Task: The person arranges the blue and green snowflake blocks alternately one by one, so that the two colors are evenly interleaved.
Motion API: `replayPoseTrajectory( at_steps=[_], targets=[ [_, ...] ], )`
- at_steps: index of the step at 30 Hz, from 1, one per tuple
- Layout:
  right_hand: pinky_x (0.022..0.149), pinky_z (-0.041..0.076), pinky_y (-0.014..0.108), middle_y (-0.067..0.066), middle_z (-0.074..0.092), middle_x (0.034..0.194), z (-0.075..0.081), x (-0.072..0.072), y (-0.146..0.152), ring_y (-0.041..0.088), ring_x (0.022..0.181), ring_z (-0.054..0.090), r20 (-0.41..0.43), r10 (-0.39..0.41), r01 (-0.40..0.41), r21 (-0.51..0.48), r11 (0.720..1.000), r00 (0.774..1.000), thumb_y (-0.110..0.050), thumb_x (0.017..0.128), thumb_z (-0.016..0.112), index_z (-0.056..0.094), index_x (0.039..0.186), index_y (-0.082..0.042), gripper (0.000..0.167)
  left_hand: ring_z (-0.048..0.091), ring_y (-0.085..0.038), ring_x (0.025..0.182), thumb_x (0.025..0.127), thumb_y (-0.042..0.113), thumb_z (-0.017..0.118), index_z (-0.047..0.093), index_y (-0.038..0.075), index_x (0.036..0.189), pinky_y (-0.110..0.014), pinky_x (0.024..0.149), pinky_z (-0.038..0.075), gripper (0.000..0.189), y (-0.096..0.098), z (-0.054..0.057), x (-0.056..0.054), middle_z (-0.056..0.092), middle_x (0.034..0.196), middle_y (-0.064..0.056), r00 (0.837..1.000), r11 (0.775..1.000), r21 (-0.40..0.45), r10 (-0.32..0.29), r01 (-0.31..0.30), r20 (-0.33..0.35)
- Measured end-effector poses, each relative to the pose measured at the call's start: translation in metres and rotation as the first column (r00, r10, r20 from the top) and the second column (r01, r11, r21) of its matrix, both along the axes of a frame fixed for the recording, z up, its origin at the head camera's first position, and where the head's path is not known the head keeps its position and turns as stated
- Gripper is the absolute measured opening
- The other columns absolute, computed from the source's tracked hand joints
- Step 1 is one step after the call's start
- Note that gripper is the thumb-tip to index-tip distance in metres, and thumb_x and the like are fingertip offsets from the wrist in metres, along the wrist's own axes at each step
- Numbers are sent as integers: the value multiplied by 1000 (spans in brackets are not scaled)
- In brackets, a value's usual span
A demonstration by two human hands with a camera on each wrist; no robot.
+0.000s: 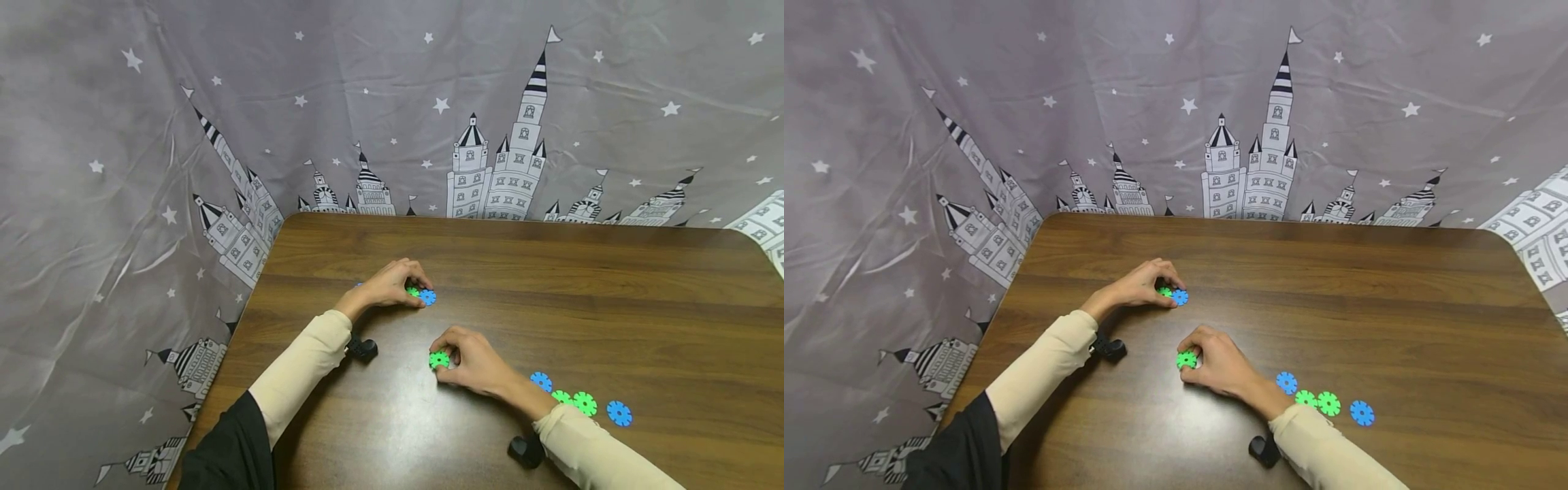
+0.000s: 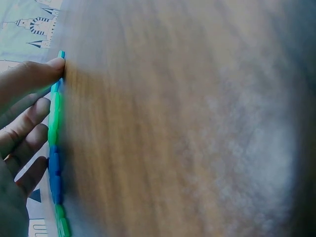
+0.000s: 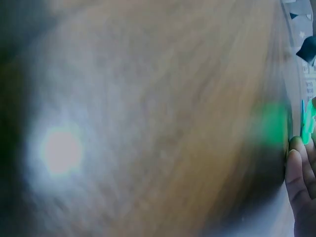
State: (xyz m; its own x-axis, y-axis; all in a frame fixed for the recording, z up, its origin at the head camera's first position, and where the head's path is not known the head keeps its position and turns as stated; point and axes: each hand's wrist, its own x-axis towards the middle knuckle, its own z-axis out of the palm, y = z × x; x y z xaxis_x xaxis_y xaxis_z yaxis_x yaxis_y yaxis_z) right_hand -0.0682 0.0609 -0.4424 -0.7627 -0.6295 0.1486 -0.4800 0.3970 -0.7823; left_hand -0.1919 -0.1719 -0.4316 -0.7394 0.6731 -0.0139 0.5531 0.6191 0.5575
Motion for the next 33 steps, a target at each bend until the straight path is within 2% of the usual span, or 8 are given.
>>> replayPoseTrajectory(
  at_steps=[7, 21, 28, 33],
  targets=[
    [65, 49, 23, -1, 61, 89, 3, -14, 2, 10, 75, 57, -24, -34, 35, 25, 999, 999, -10, 72, 73, 71, 98, -6, 26, 53, -15, 99, 76, 26, 83, 75, 15, 108, -32, 89, 40, 35, 0, 1, 1, 65, 104, 2, 1000, 1000, 0, 0, 0, 11],
    [66, 48, 26, 1, 58, 85, 13, -53, 4, 12, 75, 55, -42, -87, 92, 138, 986, 995, -13, 73, 74, 72, 97, -3, 26, 54, -14, 98, 74, 25, 84, 75, 16, 109, -31, 89, 41, 37, -1, 0, 0, 65, 104, 3, 1000, 1000, 2, 1, -1, -4],
    [67, 48, 28, 3, 60, 86, 15, -73, 1, 14, 75, 56, -78, -108, 121, 176, 977, 991, -15, 73, 76, 73, 96, -3, 26, 54, -14, 97, 74, 25, 85, 75, 15, 108, -31, 89, 41, 36, 0, 1, 1, 66, 103, 3, 1000, 1000, -1, 6, -6, -5],
    [68, 49, 29, 4, 60, 88, 15, -79, -2, 16, 77, 56, -31, -137, 141, 185, 973, 990, -16, 74, 76, 73, 97, -2, 27, 54, -15, 98, 74, 23, 85, 75, 14, 108, -31, 90, 41, 37, 1, 2, 2, 66, 103, 1, 1000, 1000, 0, 8, -8, 3]
  ],
)
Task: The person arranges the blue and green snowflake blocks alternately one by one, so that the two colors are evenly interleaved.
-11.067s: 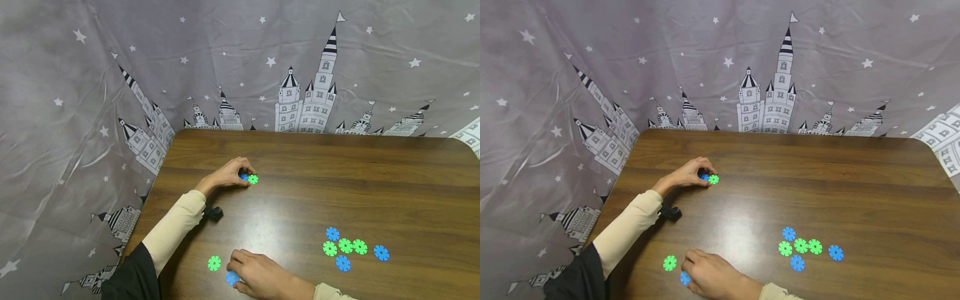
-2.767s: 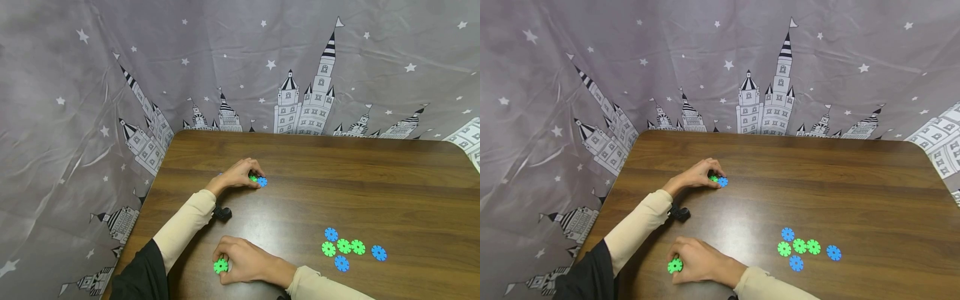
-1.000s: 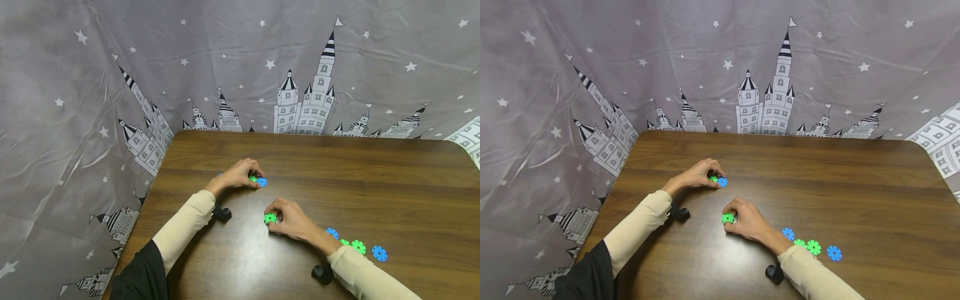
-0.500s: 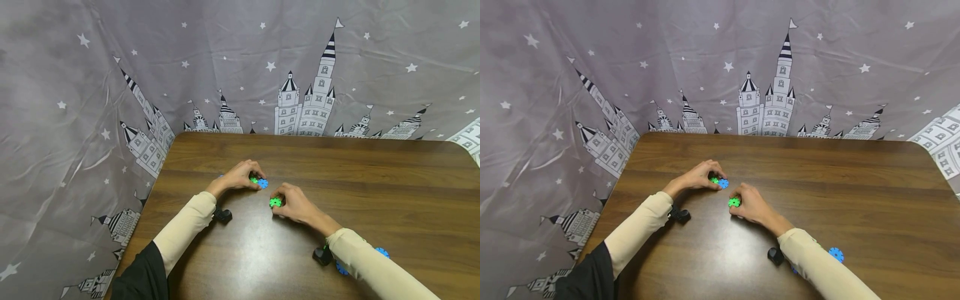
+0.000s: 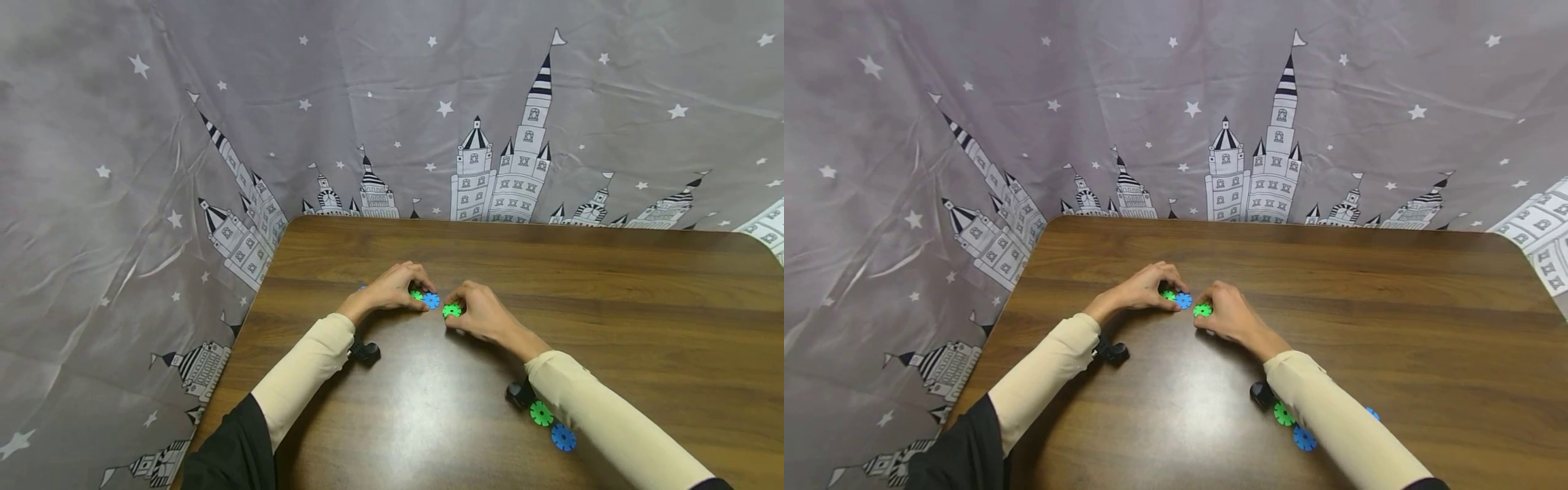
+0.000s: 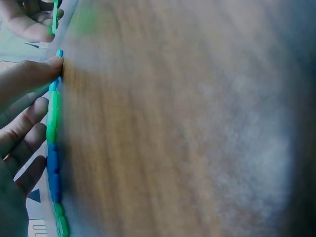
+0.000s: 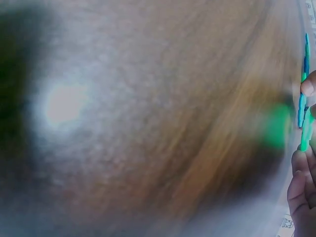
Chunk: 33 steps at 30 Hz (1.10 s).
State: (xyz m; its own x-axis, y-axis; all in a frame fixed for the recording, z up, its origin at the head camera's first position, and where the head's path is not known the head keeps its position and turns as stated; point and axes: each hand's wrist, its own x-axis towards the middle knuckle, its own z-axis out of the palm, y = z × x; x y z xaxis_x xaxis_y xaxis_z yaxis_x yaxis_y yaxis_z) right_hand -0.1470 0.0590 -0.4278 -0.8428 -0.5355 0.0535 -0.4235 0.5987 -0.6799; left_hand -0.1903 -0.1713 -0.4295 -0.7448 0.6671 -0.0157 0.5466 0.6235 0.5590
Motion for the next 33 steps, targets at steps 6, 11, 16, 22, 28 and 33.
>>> replayPoseTrajectory(
  at_steps=[6, 11, 16, 22, 28, 33],
  targets=[
    [69, 49, 29, 5, 60, 91, -1, -4, -1, 15, 78, 56, 16, -16, 16, 16, 1000, 1000, -16, 74, 75, 72, 98, -3, 28, 54, -15, 98, 73, 23, 85, 75, 14, 108, -31, 91, 41, 37, 1, 1, 0, 65, 103, 1, 1000, 1000, -4, 5, -5, 6],
    [69, 48, 31, 4, 59, 89, -4, -7, -2, 16, 77, 54, -23, -16, 16, 29, 999, 1000, -15, 73, 75, 72, 97, -3, 28, 55, -15, 99, 73, 23, 85, 75, 14, 108, -32, 91, 40, 37, 1, 1, 0, 65, 103, 1, 1000, 1000, -12, 6, -6, -1],
    [71, 48, 33, 3, 58, 89, -6, -9, -6, 16, 76, 53, -71, -6, 10, 46, 999, 997, -15, 72, 75, 72, 99, -2, 30, 54, -14, 98, 73, 24, 85, 75, 14, 107, -31, 90, 40, 37, 1, 0, -1, 65, 102, 2, 1000, 1000, -19, 14, -14, 2],
    [71, 48, 34, 3, 56, 88, -7, -10, -9, 16, 76, 52, -117, -6, 14, 74, 997, 993, -15, 72, 74, 72, 98, -1, 30, 54, -14, 97, 73, 24, 85, 75, 15, 107, -30, 89, 41, 37, 1, 1, -1, 65, 102, 2, 1000, 1000, -23, 15, -15, 2],
    [70, 48, 35, 4, 56, 88, -7, -10, -11, 17, 77, 51, -139, -12, 23, 78, 997, 990, -15, 73, 74, 71, 99, 0, 30, 54, -15, 99, 74, 25, 85, 75, 15, 107, -31, 90, 40, 37, 1, 1, -1, 65, 104, 2, 1000, 1000, -26, 10, -10, -1],
    [71, 48, 36, 4, 55, 89, -8, -10, -11, 18, 77, 51, -134, -15, 26, 81, 996, 991, -15, 74, 74, 71, 102, 0, 32, 54, -15, 100, 73, 25, 85, 75, 15, 107, -32, 90, 40, 37, 0, 0, -1, 65, 104, 1, 1000, 1000, -25, 13, -13, -3]
  ],
)
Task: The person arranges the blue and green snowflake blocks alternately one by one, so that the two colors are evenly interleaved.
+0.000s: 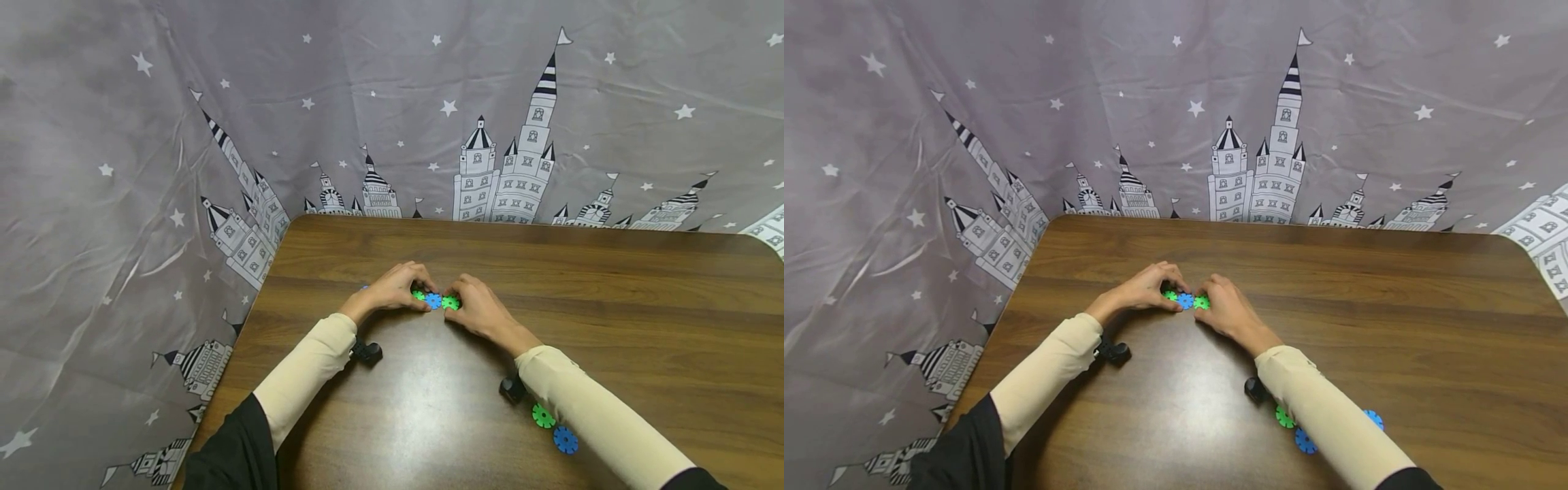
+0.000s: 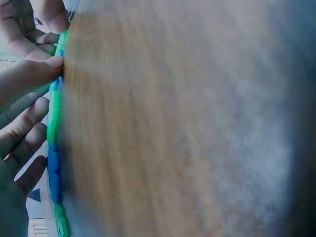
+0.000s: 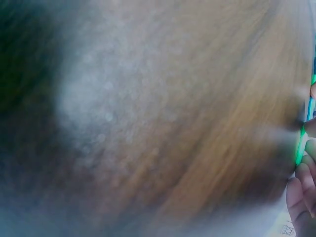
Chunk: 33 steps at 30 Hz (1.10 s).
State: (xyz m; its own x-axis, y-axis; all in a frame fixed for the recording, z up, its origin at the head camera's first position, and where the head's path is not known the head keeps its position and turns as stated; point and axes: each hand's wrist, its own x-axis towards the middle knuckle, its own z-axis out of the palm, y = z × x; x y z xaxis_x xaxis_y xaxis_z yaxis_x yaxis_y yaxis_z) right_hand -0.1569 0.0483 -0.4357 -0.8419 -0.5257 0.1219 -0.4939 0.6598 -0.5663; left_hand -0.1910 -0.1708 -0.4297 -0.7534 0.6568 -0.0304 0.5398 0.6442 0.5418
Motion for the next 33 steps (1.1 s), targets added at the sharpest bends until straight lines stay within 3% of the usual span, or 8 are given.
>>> replayPoseTrajectory(
  at_steps=[8, 17, 23, 29, 33],
  targets=[
    [79, 51, 37, 9, 61, 100, 4, 6, 14, 21, 88, 59, 115, -63, 79, -135, 988, 991, -15, 83, 72, 69, 110, 1, 32, 54, -15, 99, 74, 25, 85, 75, 15, 108, -31, 90, 40, 37, 3, -1, 1, 65, 103, 2, 1000, 1000, 6, -10, 10, 0],
    [73, 48, 36, 9, 64, 96, 21, 30, 46, 20, 83, 60, 64, -178, 188, -234, 954, 982, -13, 85, 70, 70, 107, -3, 25, 54, -14, 96, 74, 25, 85, 75, 15, 109, -30, 88, 41, 37, 2, -2, 1, 64, 101, 2, 1000, 999, 28, -16, 15, 13],
    [68, 51, 35, 7, 63, 92, 28, 54, 65, 18, 77, 59, 46, -193, 198, -241, 950, 980, -12, 85, 71, 71, 107, -4, 23, 54, -14, 97, 74, 25, 85, 76, 15, 109, -31, 89, 41, 37, 0, -5, 0, 65, 102, 2, 1000, 999, 29, -15, 15, 4],
    [65, 48, 30, 4, 64, 93, 34, 77, 92, 15, 76, 58, -41, -228, 215, -207, 954, 973, -8, 85, 73, 71, 105, -6, 21, 54, -14, 96, 73, 26, 85, 74, 14, 110, -31, 89, 41, 40, 0, -5, 0, 65, 100, 2, 1000, 999, 53, -13, 13, 12],
    [65, 48, 30, 0, 64, 92, 33, 94, 113, 15, 77, 58, -40, -246, 236, -166, 958, 969, -6, 83, 74, 72, 105, -7, 22, 54, -13, 95, 73, 28, 86, 74, 15, 111, -32, 89, 40, 43, 1, -2, -1, 64, 98, 3, 1000, 999, 44, -8, 8, 8]
  ],
)
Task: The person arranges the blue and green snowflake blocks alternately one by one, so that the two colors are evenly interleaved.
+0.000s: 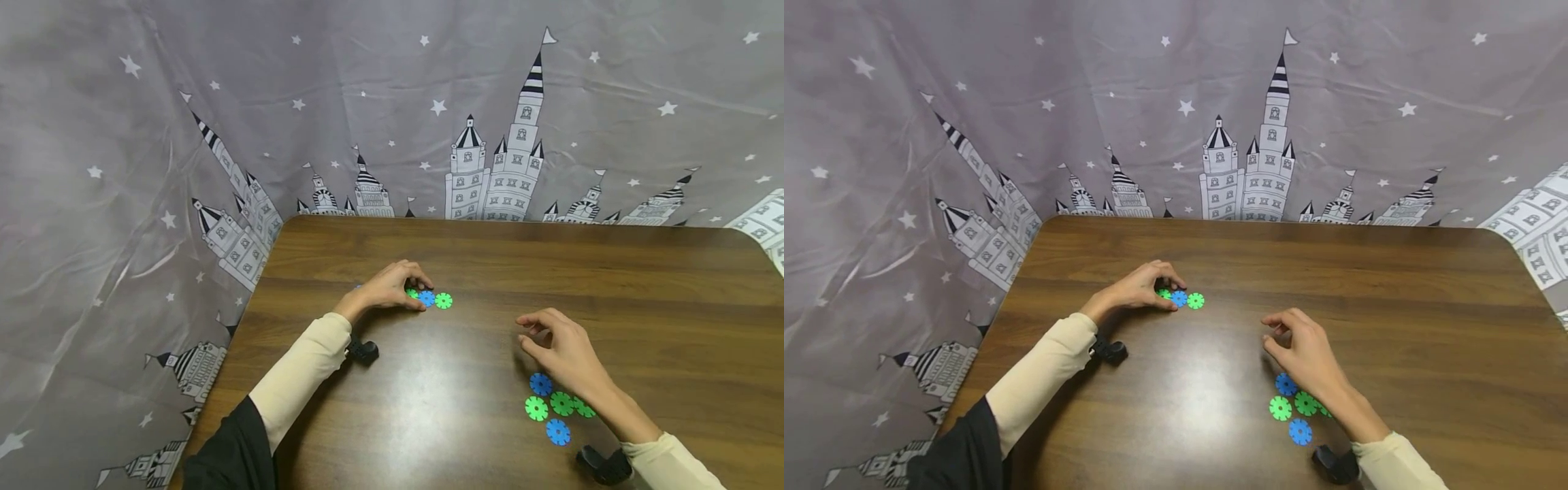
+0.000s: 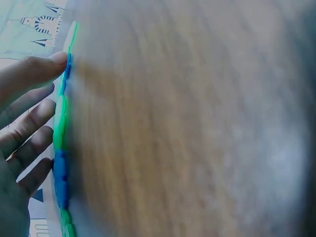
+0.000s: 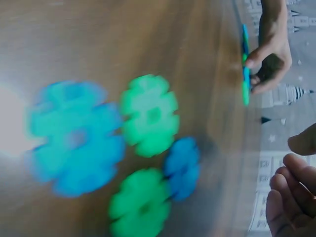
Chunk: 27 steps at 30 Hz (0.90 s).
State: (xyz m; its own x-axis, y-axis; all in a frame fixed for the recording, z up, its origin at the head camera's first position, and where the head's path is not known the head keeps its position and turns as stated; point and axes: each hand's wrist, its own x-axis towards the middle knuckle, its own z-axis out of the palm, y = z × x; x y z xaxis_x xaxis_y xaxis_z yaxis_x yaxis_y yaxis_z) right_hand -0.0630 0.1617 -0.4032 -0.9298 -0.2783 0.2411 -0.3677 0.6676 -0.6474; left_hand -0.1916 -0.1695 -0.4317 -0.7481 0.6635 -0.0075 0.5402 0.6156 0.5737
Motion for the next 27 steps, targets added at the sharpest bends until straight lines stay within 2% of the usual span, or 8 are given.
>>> replayPoseTrajectory(
  at_steps=[6, 13, 18, 27],
  targets=[
    [66, 50, 28, -1, 65, 97, -10, 24, 23, 16, 82, 60, 83, -11, 6, 64, 998, 997, -3, 80, 77, 71, 107, -6, 28, 54, -14, 96, 72, 33, 87, 74, 16, 112, -33, 90, 40, 45, 12, 2, 0, 65, 100, 4, 999, 1000, -18, -12, 11, -35],
    [71, 52, 27, 1, 66, 105, -22, 43, 31, 15, 85, 62, 127, 25, -32, 54, 998, 992, -2, 76, 81, 70, 109, -5, 34, 52, -12, 98, 73, 38, 86, 73, 18, 115, -33, 91, 37, 49, 24, 0, 0, 64, 105, 5, 999, 998, -59, -7, 4, -51],
    [75, 53, 31, 0, 65, 108, -26, 49, 33, 15, 90, 61, 119, 20, -30, 82, 996, 993, -1, 73, 81, 69, 112, -5, 41, 51, -13, 100, 74, 38, 85, 73, 19, 115, -35, 94, 36, 47, 28, 0, 2, 63, 106, 5, 999, 997, -76, -8, 4, -52],
    [82, 52, 43, -2, 63, 110, -27, 50, 33, 20, 101, 61, 162, 25, -44, 115, 992, 986, -2, 74, 79, 69, 115, -8, 42, 51, -13, 102, 75, 36, 84, 74, 20, 112, -35, 94, 36, 42, 31, 1, 3, 62, 105, 5, 999, 995, -95, -2, -3, -54]
  ],
)
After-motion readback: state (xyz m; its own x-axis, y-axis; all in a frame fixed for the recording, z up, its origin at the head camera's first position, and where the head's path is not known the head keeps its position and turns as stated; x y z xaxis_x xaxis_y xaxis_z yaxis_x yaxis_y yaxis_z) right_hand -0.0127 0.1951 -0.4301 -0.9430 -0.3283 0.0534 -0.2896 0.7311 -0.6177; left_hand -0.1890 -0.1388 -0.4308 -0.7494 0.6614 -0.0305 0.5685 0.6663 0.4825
